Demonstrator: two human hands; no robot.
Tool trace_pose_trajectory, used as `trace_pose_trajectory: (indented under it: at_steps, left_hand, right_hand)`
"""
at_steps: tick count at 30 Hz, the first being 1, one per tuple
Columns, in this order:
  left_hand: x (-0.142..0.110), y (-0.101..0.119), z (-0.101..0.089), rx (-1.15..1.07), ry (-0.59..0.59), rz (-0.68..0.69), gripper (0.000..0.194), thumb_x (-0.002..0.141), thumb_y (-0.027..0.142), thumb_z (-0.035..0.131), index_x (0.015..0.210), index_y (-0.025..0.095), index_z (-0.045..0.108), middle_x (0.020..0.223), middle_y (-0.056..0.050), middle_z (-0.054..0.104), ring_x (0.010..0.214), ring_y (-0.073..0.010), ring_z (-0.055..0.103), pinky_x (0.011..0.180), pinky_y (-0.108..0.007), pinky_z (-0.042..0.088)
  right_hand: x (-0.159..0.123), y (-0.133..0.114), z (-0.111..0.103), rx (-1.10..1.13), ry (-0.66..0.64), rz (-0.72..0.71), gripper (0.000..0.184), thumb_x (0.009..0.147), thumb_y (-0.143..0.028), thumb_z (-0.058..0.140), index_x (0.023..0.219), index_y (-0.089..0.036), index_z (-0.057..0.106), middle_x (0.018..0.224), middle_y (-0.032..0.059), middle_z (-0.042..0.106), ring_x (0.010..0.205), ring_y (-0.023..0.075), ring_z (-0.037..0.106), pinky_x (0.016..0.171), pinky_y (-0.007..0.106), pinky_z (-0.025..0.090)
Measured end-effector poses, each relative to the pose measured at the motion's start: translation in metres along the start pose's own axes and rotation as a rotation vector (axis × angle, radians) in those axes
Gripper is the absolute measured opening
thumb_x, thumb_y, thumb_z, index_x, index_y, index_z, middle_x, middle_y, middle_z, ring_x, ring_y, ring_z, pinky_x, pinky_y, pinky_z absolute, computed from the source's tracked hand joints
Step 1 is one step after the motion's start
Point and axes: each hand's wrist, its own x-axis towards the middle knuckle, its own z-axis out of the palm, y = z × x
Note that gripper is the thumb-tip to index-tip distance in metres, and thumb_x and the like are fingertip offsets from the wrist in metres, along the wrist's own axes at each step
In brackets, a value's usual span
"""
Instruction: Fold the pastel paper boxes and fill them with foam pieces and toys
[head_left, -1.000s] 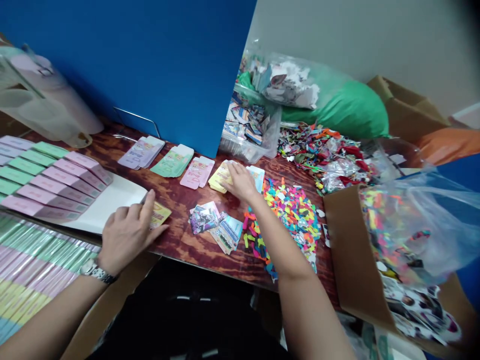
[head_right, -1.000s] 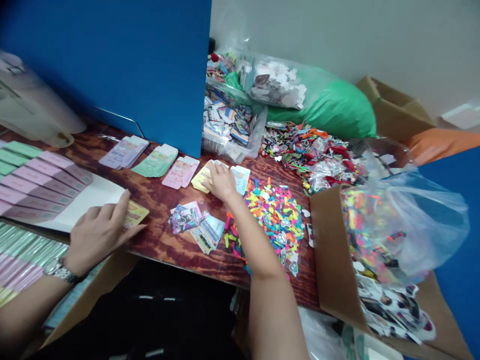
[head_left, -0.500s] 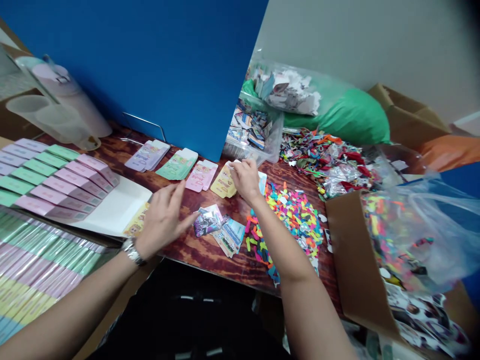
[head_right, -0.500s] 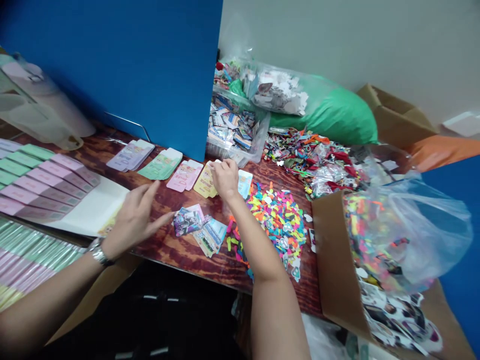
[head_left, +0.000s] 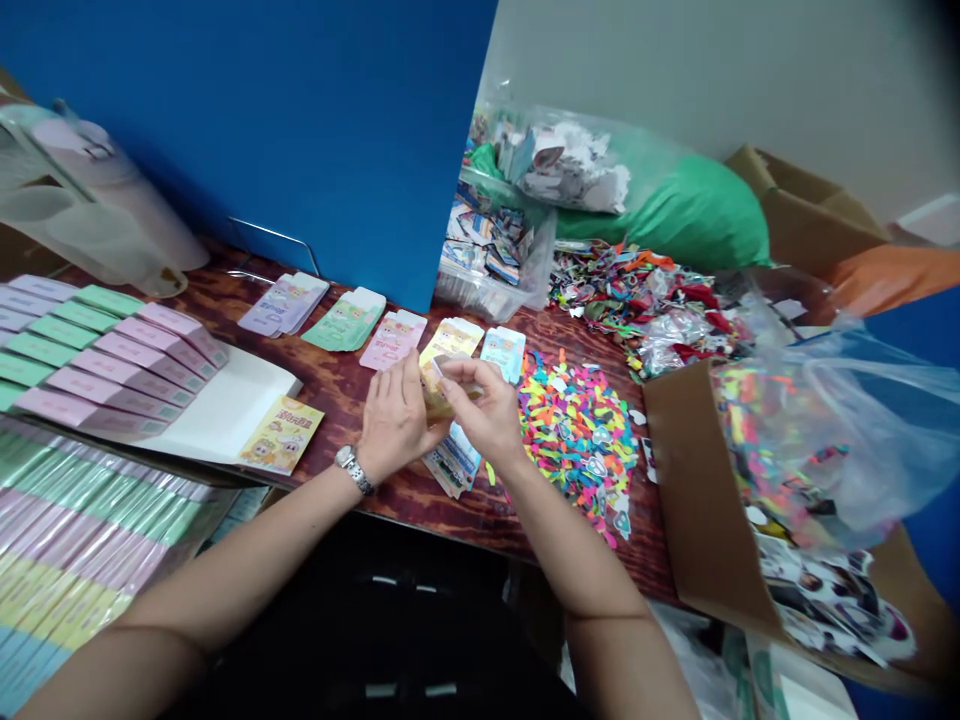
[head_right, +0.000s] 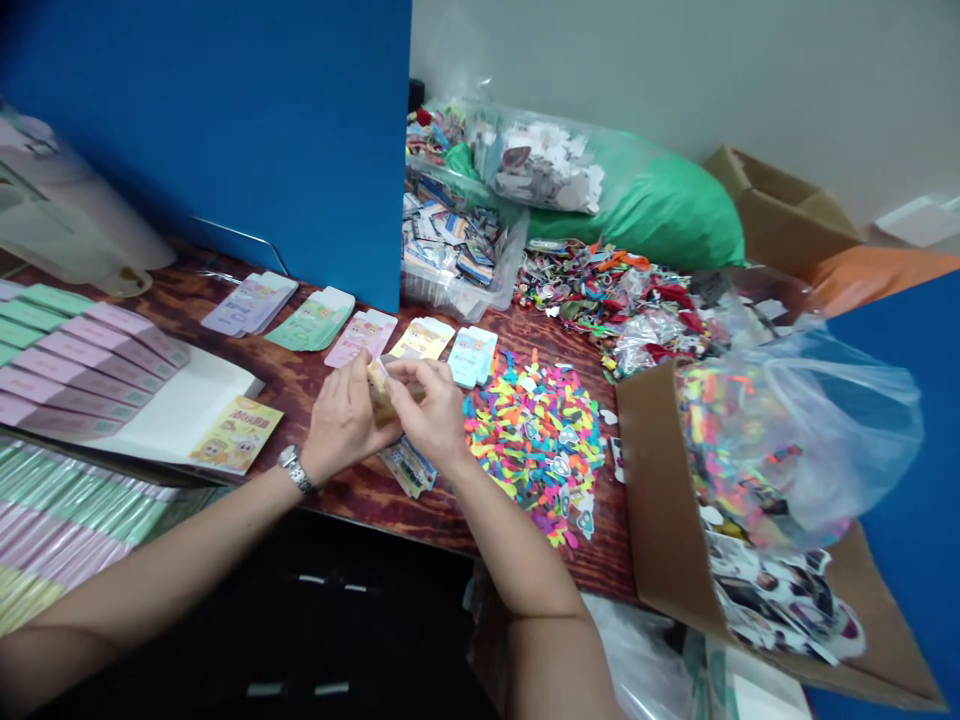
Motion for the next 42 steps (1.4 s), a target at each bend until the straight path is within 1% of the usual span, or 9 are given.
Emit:
trace_pose_trajectory:
  at_steps: [4,7,11,14,19,22,28,34,42]
  left_hand:
    - [-0.003,0.003,-0.002,-0.107,-0.017,-0.037,0.091,0.080,0.047,0.067,0.146,0.001,0.026,0.129,-0.029,0.056,0.117,-0.0389,0.058,0.095,-0.049,0.049]
    - [-0.005,0.002,-0.003,-0.223,-0.069,-0.108,0.076,0.081,0.038,0.066,0.143,0.009,0.032,0.126,-0.021,0.061,0.109,-0.0323,0.066,0.085,-0.039,0.054]
    - [-0.008,0.001,-0.008,-0.322,-0.067,-0.150,0.084,0.082,0.034,0.065,0.150,0.017,0.019,0.133,-0.016,0.060,0.104,-0.0266,0.069,0.078,-0.032,0.056]
    - [-0.009,0.001,-0.011,-0.370,-0.055,-0.071,0.085,0.082,0.030,0.066,0.151,0.020,0.018,0.135,-0.014,0.058,0.107,-0.0244,0.068,0.082,-0.031,0.055]
    - [-0.012,0.000,-0.013,-0.337,-0.083,0.095,0.060,0.083,0.025,0.064,0.138,0.024,0.038,0.122,-0.010,0.062,0.106,-0.0227,0.065,0.083,-0.032,0.054]
    - [-0.016,-0.002,-0.012,-0.281,-0.092,0.138,0.062,0.085,0.027,0.064,0.140,0.023,0.035,0.122,-0.012,0.061,0.107,-0.0254,0.064,0.081,-0.034,0.054]
    - [-0.019,-0.001,-0.016,-0.227,-0.136,0.077,0.082,0.084,0.029,0.064,0.151,0.021,0.017,0.122,-0.014,0.061,0.104,-0.0272,0.065,0.082,-0.036,0.054]
    - [-0.017,0.006,-0.020,-0.013,-0.169,0.073,0.093,0.085,0.033,0.061,0.156,0.012,0.003,0.103,-0.012,0.060,0.089,-0.0259,0.063,0.066,-0.032,0.051]
    - [-0.016,0.011,-0.024,0.147,-0.213,0.051,0.102,0.085,0.039,0.056,0.152,0.001,-0.011,0.106,-0.017,0.057,0.088,-0.0281,0.060,0.058,-0.033,0.049]
  right_hand:
    - [-0.004,-0.003,-0.005,-0.046,-0.015,-0.013,0.018,0.087,-0.028,0.062,0.103,-0.024,0.069,0.103,0.0043,0.067,0.095,0.0174,0.065,0.088,0.032,0.055]
    - [-0.010,-0.006,-0.012,-0.219,0.023,-0.126,0.028,0.092,-0.031,0.056,0.118,-0.026,0.064,0.116,0.0079,0.064,0.115,0.0231,0.059,0.102,0.042,0.050]
    - [-0.026,0.002,-0.016,-0.436,0.149,-0.239,0.028,0.094,-0.033,0.052,0.117,-0.025,0.066,0.134,0.0125,0.053,0.130,0.0293,0.048,0.109,0.052,0.042]
    - [-0.037,0.008,-0.014,-0.438,0.077,-0.250,0.025,0.095,-0.031,0.051,0.109,-0.025,0.071,0.132,0.0118,0.056,0.127,0.0285,0.051,0.106,0.050,0.045]
    - [-0.042,0.006,-0.012,-0.106,0.022,-0.050,0.036,0.099,-0.039,0.045,0.128,-0.026,0.061,0.128,0.0086,0.063,0.115,0.0230,0.061,0.097,0.041,0.052]
    - [-0.036,0.005,-0.013,0.134,0.076,0.112,0.034,0.099,-0.043,0.045,0.119,-0.024,0.064,0.114,0.0064,0.070,0.104,0.0207,0.066,0.089,0.035,0.056]
    - [-0.024,0.000,-0.015,0.223,-0.083,0.218,0.021,0.088,-0.038,0.063,0.098,-0.021,0.069,0.096,0.0026,0.073,0.085,0.0176,0.069,0.077,0.031,0.058]
    - [-0.028,-0.016,-0.017,-0.194,-0.027,-0.067,0.016,0.090,-0.025,0.060,0.097,-0.025,0.075,0.098,0.0039,0.074,0.095,0.0191,0.069,0.087,0.034,0.056]
    - [-0.058,-0.006,0.009,-0.238,0.110,-0.182,0.042,0.100,-0.021,0.044,0.140,-0.027,0.054,0.132,0.0043,0.065,0.123,0.0199,0.061,0.108,0.040,0.049]
